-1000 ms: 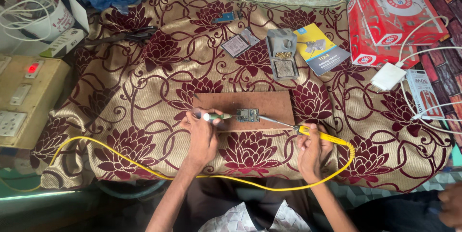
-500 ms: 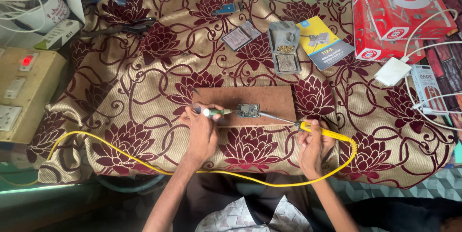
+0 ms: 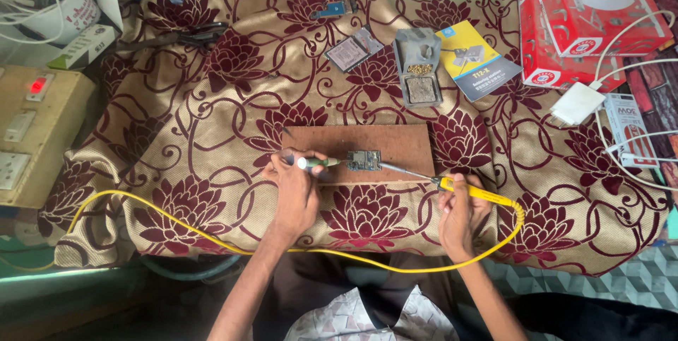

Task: The person solders a small circuit board using a soldering iron and solder wire. They repeatedly apply heat and solder to specific points on the board while holding it steady with their other hand.

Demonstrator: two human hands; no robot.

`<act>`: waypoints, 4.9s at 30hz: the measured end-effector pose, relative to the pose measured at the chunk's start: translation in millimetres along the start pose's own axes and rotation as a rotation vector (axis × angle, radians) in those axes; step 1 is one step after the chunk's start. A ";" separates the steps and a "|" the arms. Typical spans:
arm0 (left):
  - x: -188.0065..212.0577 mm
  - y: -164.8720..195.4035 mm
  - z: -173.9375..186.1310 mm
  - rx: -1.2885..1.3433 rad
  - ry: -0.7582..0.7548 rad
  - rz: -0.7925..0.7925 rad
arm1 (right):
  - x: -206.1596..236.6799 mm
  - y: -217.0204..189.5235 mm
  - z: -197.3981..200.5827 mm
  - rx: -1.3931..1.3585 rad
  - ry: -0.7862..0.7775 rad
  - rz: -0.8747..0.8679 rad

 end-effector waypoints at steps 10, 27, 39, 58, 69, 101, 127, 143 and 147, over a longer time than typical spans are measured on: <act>-0.4 -0.5 0.6 0.001 -0.012 0.008 | 3.4 -0.8 -2.8 0.003 -0.001 -0.007; -1.6 0.1 0.1 -0.040 -0.041 0.042 | 1.6 -0.7 2.7 -0.132 0.056 -0.039; -0.1 -0.2 1.3 -0.020 -0.008 0.001 | 2.6 3.7 4.3 -0.039 0.034 -0.056; 0.9 -1.3 -2.0 -0.016 -0.016 0.016 | 3.6 8.3 9.6 -0.057 0.066 -0.053; -0.3 0.0 -1.5 -0.023 -0.008 -0.025 | 3.9 4.9 7.7 -0.038 0.081 -0.060; 1.6 -5.2 -6.5 -0.046 -0.051 0.037 | 1.1 10.3 10.5 0.025 0.025 0.007; 2.2 -9.3 -6.5 -0.001 0.032 -0.017 | 4.4 1.2 2.8 0.016 0.051 -0.023; -0.3 -4.5 -5.1 -0.028 0.014 -0.019 | 3.0 -4.6 -0.4 0.006 0.077 -0.039; -0.7 -4.2 -4.8 -0.041 -0.007 0.013 | 2.8 -4.6 -2.5 -0.016 0.048 -0.049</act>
Point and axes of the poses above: each hand's wrist, its own x-axis away from the middle knuckle, its own z-axis out of the back of the hand, y = z × x, the point moved 4 cm from there along -x, towards the middle knuckle, and after that the axes turned 9 degrees about -x, right-handed, at the moved point
